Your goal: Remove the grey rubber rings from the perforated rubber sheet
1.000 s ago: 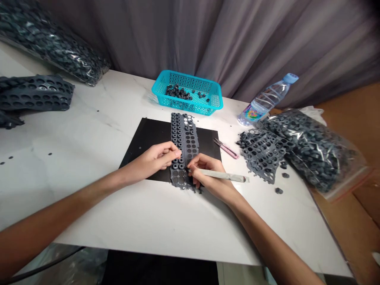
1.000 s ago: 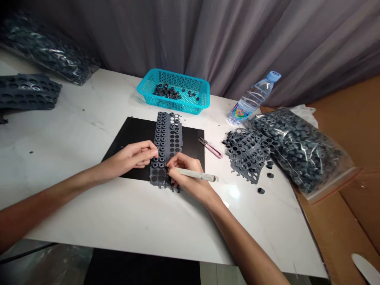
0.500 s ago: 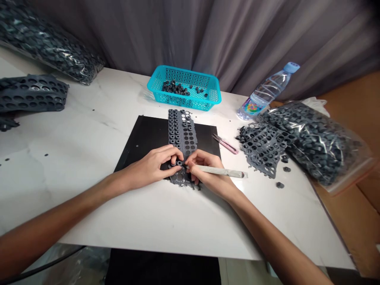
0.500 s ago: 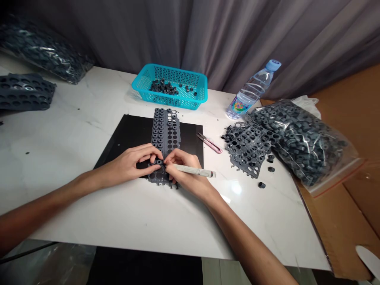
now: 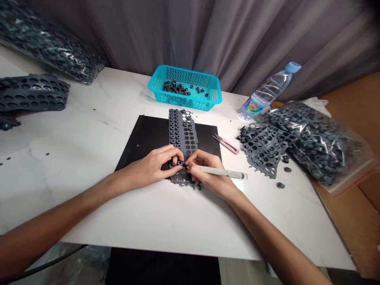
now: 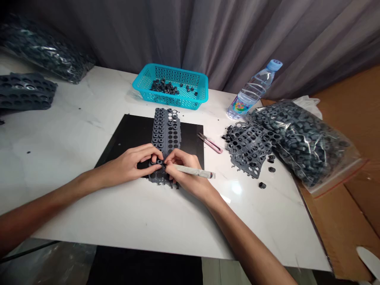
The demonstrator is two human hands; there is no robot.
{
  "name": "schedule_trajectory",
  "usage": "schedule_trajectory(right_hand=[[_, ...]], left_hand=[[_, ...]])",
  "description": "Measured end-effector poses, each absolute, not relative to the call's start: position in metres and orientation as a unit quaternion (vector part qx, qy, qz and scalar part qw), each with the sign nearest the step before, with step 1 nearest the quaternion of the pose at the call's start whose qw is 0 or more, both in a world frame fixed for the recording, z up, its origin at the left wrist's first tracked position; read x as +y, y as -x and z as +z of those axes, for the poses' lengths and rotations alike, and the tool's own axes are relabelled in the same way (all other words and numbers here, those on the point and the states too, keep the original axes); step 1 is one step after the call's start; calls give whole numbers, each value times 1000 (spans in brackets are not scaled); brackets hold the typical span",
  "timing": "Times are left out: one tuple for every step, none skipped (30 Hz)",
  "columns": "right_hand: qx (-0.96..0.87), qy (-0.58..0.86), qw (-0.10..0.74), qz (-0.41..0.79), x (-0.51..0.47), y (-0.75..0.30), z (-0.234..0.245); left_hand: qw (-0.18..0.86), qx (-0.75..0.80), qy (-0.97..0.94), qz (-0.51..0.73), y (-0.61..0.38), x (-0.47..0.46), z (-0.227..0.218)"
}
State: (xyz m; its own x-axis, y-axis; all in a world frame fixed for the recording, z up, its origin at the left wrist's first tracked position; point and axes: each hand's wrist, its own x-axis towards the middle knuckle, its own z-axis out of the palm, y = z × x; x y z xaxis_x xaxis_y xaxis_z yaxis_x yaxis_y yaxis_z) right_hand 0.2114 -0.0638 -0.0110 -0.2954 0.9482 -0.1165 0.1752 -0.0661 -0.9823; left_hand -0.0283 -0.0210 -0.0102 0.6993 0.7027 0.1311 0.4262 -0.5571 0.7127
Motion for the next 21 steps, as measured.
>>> schedule_trajectory(right_hand=[[-588,480,349,549,-64,-211,-10],[-591,481,348,547,-64,-211,-10],[-595,482,346,542,-64,-211,-9],[-602,484,344,535,-64,-210,-8],[-611,487,340,524,-64,-210,-7],[-620,490,336,512,-64,-209,-7],[-629,494,332,500,-64,-209,-6],[-636,498,329,489,-65,-208,-5],[-641,502,327,479,-65,-207,-4],[-645,505,327,471,-65,-207,-4],[-648,507,327,464,-66,-206,-3],[-652,507,328,459,-66,-205,-3],[-657,506,328,453,-67,-205,-3],[-662,504,328,448,-67,-204,-3],[-667,503,328,441,-67,-203,-4],[-671,503,329,434,-68,-202,-4],[-674,504,330,428,-68,-202,-5],[-674,507,332,421,-68,-201,-6],[-673,512,335,416,-68,-200,-7],[-669,518,337,414,-69,-200,-8],[-661,523,339,418,-69,-201,-8]], left_hand=[[330,328,-862,202,28,-22,-11],[323,329,-865,199,29,-23,-13],[316,330,-868,196,29,-23,-13],[309,331,-871,193,30,-24,-13],[305,331,-873,188,31,-24,-13],[304,328,-876,181,31,-23,-13],[303,323,-880,174,32,-23,-12],[304,314,-884,167,33,-22,-12],[302,304,-889,161,34,-21,-12],[298,293,-895,156,34,-21,-12],[289,281,-902,154,34,-20,-12],[277,270,-909,155,35,-20,-14],[262,260,-916,157,34,-21,-15],[247,247,-922,164,34,-22,-17],[235,235,-926,180,33,-24,-18],[231,228,-923,204,33,-26,-18],[235,233,-914,236,32,-28,-18],[246,253,-895,273,31,-29,-17],[262,286,-869,307,31,-30,-15],[281,322,-842,328,31,-30,-13],[300,352,-822,333,31,-29,-11]])
